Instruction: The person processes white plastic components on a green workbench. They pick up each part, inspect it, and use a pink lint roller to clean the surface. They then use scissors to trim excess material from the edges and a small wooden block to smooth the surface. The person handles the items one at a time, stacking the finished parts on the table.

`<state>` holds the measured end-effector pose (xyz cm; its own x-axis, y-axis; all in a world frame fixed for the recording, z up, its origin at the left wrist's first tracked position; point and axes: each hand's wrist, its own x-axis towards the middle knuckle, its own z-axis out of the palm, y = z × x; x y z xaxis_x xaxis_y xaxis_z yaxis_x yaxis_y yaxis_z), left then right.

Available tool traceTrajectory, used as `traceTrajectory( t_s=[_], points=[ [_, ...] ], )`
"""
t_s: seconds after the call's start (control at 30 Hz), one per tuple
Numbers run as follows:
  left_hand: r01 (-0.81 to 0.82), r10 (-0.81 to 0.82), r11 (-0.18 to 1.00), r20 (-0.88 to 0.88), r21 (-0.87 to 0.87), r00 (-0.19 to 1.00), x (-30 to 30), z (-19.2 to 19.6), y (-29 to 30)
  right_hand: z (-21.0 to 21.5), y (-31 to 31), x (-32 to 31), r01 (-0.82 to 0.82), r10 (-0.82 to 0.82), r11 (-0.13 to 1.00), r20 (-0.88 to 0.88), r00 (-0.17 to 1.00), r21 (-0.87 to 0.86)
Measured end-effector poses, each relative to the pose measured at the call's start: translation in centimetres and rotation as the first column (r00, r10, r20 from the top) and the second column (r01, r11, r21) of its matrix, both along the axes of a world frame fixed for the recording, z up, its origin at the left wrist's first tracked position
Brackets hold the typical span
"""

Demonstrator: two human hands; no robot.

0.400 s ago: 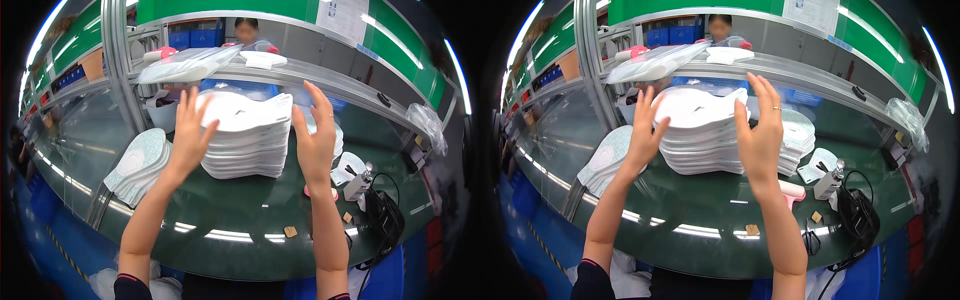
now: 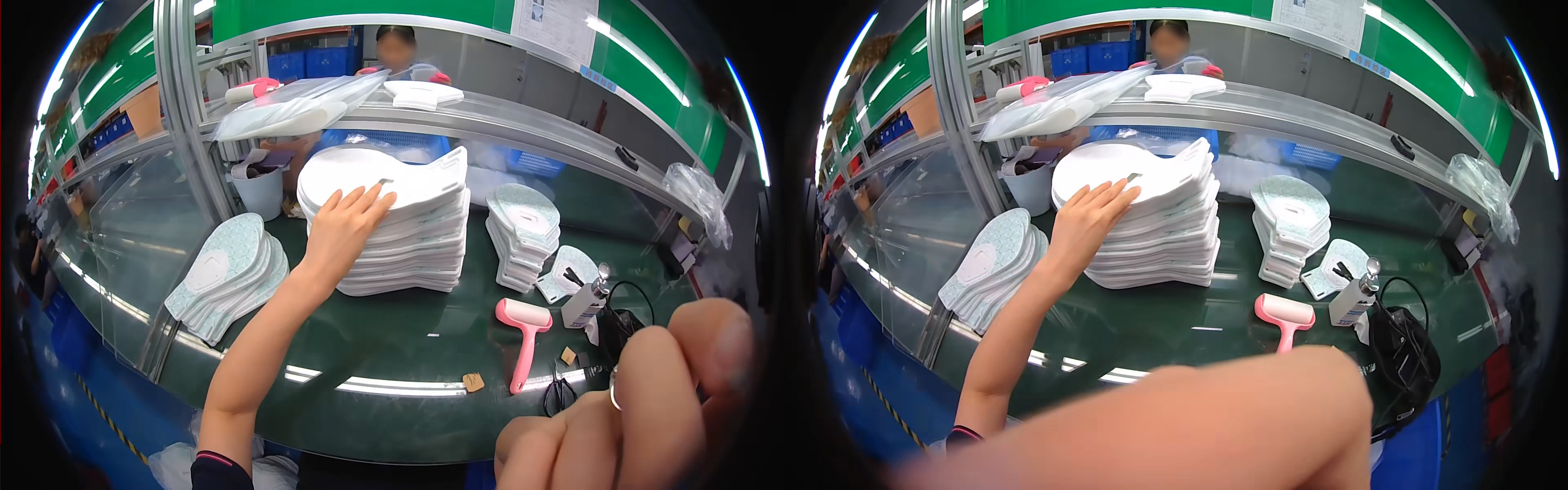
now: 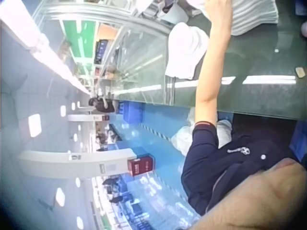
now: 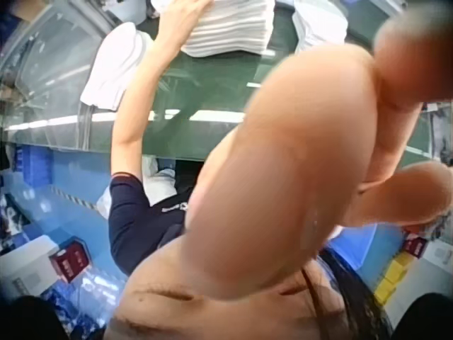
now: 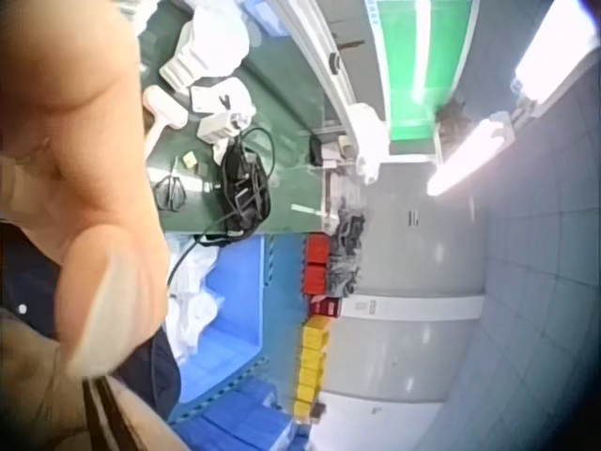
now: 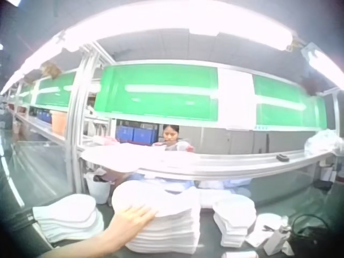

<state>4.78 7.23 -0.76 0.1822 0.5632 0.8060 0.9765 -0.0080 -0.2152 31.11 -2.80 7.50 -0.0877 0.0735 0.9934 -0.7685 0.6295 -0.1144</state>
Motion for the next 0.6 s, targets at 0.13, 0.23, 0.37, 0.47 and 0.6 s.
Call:
traceTrajectory(
  t_s=[0.13,0.23,0.37,0.47,0.6],
  points=[
    [-0.078,0.079,0.997,0.040,-0.017,0.996,-0.2,-0.2,0.0,-2.9,-0.4,1.2,0.019,0.000,0.994,-0.167,0.986,0.109],
    [-0.072,0.071,0.997,0.044,0.012,0.997,0.1,0.0,0.2,-4.0,-1.1,1.9,0.067,-0.023,0.984,-0.252,0.967,0.167],
    [-0.046,0.046,0.999,0.061,0.010,0.997,0.2,-0.1,0.2,-4.9,-1.8,2.7,0.116,-0.043,0.970,-0.319,0.947,0.215],
    [-0.055,0.054,0.998,0.019,0.030,0.998,-0.1,-0.3,-0.6,-5.8,-2.1,2.7,0.118,-0.022,0.963,-0.369,0.929,0.240],
    [-0.010,0.009,0.999,0.033,0.030,0.999,1.0,0.6,-2.4,-6.4,-2.8,3.1,0.130,0.005,0.949,-0.422,0.906,0.289]
  ],
)
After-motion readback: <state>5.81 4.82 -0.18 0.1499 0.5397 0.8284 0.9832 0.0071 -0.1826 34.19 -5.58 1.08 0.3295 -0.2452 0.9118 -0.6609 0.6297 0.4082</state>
